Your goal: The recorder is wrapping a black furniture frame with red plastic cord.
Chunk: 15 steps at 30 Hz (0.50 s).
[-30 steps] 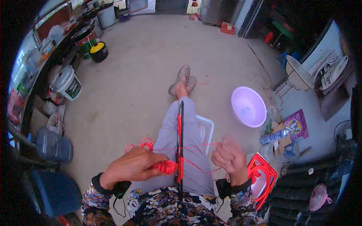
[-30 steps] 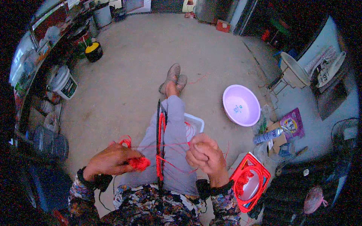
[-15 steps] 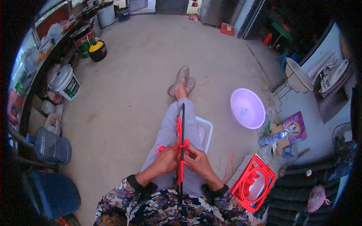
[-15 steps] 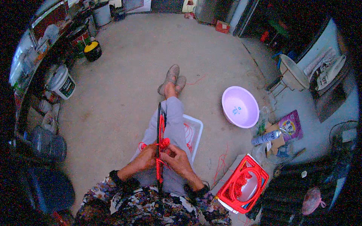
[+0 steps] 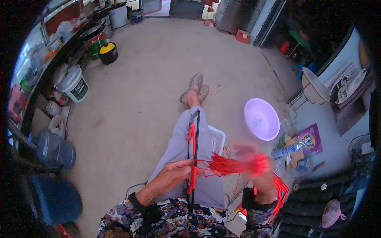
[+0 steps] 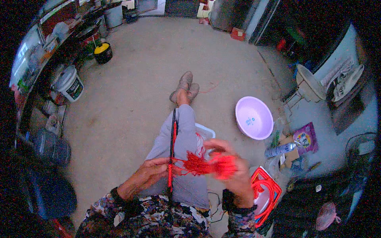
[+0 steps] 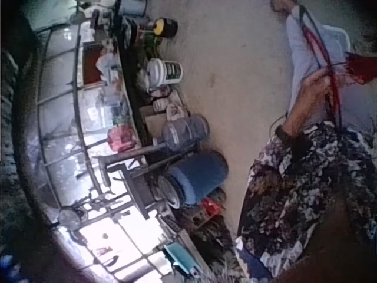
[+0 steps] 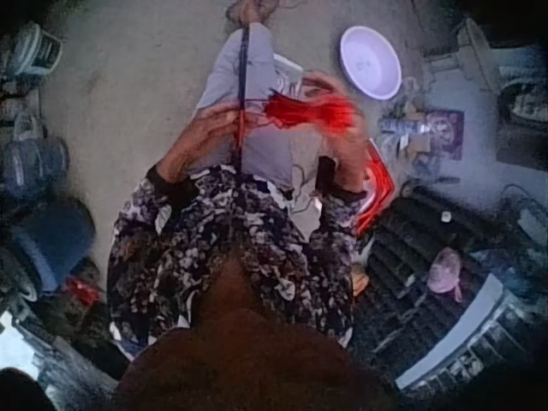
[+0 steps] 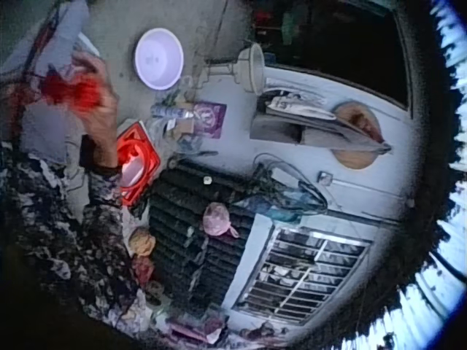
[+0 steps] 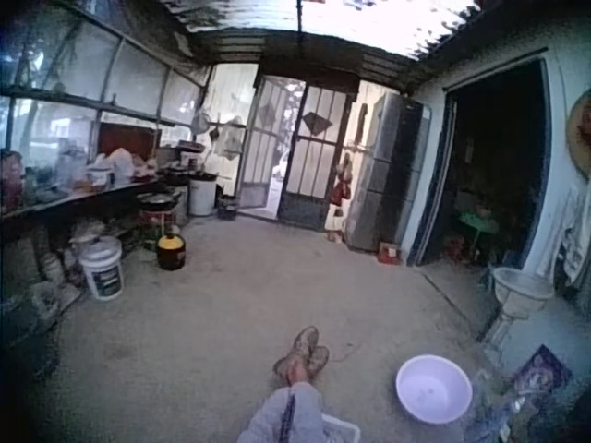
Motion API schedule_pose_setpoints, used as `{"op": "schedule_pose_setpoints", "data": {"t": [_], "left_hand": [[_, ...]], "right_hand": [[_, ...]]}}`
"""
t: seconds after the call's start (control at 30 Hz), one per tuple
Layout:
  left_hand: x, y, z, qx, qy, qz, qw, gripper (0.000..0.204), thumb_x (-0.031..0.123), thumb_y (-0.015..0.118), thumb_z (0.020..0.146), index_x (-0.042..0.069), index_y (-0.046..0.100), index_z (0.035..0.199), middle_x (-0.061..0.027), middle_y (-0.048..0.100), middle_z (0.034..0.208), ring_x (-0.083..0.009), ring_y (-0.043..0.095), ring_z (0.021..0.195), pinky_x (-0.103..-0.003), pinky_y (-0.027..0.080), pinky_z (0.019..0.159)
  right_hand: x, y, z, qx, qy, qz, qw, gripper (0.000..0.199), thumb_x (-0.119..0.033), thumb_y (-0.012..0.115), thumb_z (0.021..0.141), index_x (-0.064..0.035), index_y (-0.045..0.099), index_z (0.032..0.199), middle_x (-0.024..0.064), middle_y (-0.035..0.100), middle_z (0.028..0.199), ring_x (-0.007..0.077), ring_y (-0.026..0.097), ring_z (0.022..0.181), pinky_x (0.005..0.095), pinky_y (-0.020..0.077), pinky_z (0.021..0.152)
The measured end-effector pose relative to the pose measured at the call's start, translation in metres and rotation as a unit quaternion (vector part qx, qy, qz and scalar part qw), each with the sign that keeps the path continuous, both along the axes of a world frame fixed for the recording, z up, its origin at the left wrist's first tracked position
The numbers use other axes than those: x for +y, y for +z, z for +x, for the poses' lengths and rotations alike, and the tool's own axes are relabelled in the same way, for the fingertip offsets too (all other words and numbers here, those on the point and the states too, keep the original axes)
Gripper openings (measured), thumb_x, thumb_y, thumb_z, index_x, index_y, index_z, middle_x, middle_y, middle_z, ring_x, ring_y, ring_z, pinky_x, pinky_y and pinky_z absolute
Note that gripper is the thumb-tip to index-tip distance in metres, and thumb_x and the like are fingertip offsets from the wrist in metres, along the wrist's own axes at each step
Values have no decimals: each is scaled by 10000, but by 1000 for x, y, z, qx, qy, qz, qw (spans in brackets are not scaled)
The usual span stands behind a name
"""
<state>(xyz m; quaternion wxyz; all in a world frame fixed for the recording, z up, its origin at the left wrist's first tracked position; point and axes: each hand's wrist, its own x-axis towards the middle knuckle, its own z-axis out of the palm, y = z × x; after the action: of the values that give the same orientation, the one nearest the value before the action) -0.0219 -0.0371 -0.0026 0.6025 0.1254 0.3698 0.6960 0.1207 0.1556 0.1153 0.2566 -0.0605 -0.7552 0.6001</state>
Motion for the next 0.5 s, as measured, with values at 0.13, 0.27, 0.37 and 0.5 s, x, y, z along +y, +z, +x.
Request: {"op": "schedule_pose_setpoints", "data": {"t": [0.13, 0.27, 0.37, 0.5], "left_hand": [[10, -5, 5, -89, 3, 28, 996, 395, 188, 548, 895, -46, 461, 1201, -182, 591, 1044, -289, 583, 1000, -406, 447, 921], [8, -12, 8, -159, 30, 54, 985, 373, 166, 564, 882, -42, 473, 1179, -161, 596, 970, -286, 593, 927, -411, 461, 886], [14, -22, 9, -162, 12, 73, 984, 368, 152, 570, 876, -40, 474, 1175, -156, 596, 956, -286, 592, 898, -404, 471, 853], [15, -19, 9, -168, 12, 69, 983, 345, 149, 569, 877, -33, 479, 1156, -158, 597, 959, -283, 593, 893, -396, 474, 838]], "right_hand": [[9, 30, 41, 219, 80, -326, 916, 224, -331, 512, 909, -116, 450, 895, 20, 500, 729, 163, 499, 708, 339, 458, 649], [42, 50, 108, 244, 173, -480, 825, 302, -388, 388, 953, -98, 451, 1009, 3, 463, 637, 136, 449, 483, 317, 438, 428], [51, 39, 152, 268, 39, -409, 871, 306, -356, 399, 947, -81, 440, 1072, 10, 471, 644, 119, 404, 418, 293, 387, 341], [52, -16, 186, 66, -252, -243, 934, 390, -148, 540, 834, -61, 447, 1203, -14, 458, 609, 89, 356, 362, 258, 290, 284]]}}
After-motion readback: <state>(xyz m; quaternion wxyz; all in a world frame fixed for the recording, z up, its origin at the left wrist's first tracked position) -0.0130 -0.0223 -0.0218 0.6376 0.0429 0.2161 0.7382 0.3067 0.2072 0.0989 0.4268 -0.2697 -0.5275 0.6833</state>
